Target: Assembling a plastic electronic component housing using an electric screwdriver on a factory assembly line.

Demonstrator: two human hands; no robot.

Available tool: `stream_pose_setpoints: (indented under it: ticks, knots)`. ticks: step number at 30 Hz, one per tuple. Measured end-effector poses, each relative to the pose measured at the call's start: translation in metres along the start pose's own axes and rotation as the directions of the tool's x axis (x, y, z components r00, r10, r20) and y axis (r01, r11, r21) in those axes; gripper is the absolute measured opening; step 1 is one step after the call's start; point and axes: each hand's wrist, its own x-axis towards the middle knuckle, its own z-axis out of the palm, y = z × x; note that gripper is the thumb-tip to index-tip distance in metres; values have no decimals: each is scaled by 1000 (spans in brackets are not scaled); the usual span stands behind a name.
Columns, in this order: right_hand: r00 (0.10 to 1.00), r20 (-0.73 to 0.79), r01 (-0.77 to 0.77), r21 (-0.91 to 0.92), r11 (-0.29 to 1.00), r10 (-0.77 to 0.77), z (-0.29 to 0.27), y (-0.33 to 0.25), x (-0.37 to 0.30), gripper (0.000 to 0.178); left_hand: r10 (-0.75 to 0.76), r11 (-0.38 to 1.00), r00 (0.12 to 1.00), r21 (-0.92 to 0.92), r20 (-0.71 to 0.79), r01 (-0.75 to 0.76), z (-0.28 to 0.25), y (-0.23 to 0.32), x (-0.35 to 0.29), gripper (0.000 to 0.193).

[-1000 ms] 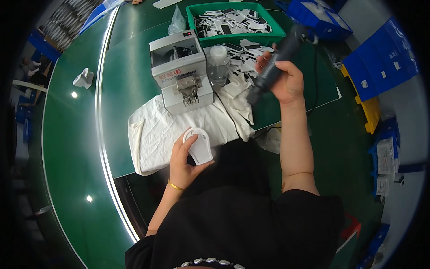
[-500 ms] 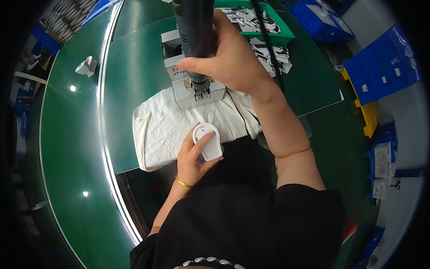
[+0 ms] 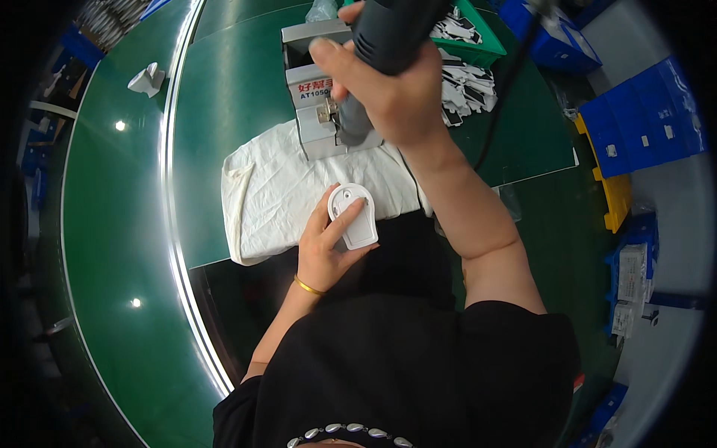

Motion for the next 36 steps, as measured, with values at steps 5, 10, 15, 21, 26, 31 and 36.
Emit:
stream_pose_setpoints:
  ticks: [5,10,15,21,26,31,36]
  knots:
    - [983,184,36,-144,989,-9,5,-27,-41,46,12,1000,1000,-23,6,-12,-4,1,-2,72]
    - [980,199,31,-200,979,10,9,-28,-53,43,14,999,1000,-35,7,-14,-3,1,0,73]
    - [968,250,77,-211,975,-22,12,-24,-54,40,1,999,1000,-40,6,-1,-2,-1,-3,73]
    - [950,312,98,-254,962,-14,10,-26,-54,41,-6,999,1000,-37,8,7,-4,0,-2,73]
    - [946,323,118,-253,960,-31,11,-24,-55,39,6,999,1000,-42,-3,-6,-3,-1,-2,74]
    - [929,368,137,-244,960,-39,11,-20,-55,37,-2,999,1000,-36,3,2,-2,-1,-3,74]
    - [953,302,50,-230,972,22,14,-17,-55,40,6,1000,1000,-14,5,-6,-2,-2,-4,74]
